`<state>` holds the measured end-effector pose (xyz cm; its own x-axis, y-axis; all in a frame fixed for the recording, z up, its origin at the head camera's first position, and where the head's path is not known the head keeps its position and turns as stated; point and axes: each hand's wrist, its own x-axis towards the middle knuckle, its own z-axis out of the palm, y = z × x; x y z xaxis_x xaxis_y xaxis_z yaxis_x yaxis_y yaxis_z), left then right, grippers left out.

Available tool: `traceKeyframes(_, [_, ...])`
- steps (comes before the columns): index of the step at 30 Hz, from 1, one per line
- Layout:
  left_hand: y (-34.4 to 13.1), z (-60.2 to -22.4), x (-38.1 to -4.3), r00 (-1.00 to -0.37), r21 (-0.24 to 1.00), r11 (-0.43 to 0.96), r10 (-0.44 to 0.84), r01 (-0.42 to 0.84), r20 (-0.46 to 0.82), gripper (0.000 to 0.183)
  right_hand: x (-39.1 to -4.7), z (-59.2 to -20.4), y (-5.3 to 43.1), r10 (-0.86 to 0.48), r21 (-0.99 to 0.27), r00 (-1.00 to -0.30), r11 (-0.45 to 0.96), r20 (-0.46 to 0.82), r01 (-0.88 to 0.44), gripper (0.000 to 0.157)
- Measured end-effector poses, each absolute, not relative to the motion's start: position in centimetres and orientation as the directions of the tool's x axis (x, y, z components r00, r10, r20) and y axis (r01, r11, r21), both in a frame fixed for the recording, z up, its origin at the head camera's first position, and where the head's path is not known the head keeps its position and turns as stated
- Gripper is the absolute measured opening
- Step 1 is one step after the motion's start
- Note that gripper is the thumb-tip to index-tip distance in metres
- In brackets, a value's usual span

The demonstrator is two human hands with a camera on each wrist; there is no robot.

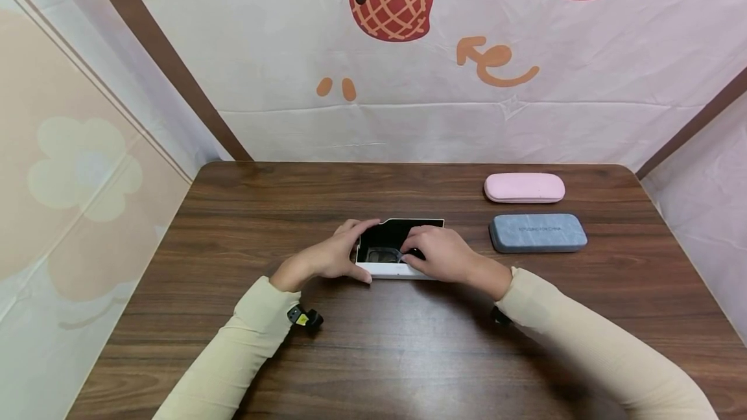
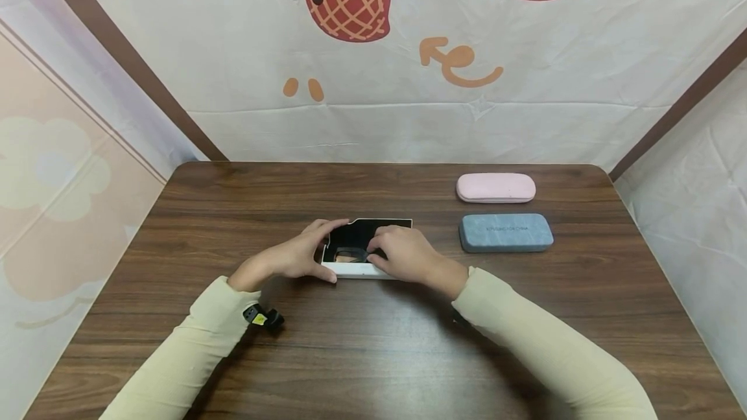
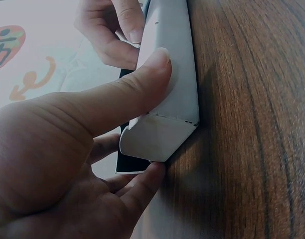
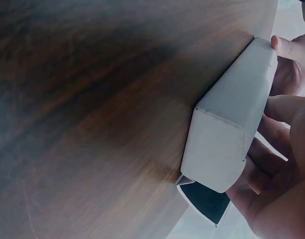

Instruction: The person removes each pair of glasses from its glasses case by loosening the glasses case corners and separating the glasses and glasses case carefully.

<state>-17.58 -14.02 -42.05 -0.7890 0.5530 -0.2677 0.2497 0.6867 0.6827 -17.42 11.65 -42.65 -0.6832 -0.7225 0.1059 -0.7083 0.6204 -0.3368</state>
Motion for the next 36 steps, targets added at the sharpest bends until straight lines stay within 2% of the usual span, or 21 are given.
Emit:
traceKeyframes(17, [-14.01,-42.22,-17.74,-0.795,0.684,0.686,0.548,0.248,-0.261,0.107,-17.58,-42.35,11.55,-0.700,-0.351,-0.703,0.631,0.128,-0.692,0.007])
traceKeyframes(25, [-14.05,-42.32,-17.78,-0.795,0.677,0.692,0.546,0.250,-0.265,0.107,-17.47,-42.31,11.54,-0.717,-0.328,-0.683,0.616,0.143,-0.716,0.008])
traceKeyframes(36, [-14.16,-42.34,-17.72,-0.795,0.682,0.683,0.553,0.261,-0.251,0.107,-17.52,-42.22,11.60,-0.697,-0.343,-0.688,0.608,0.201,-0.716,0.007])
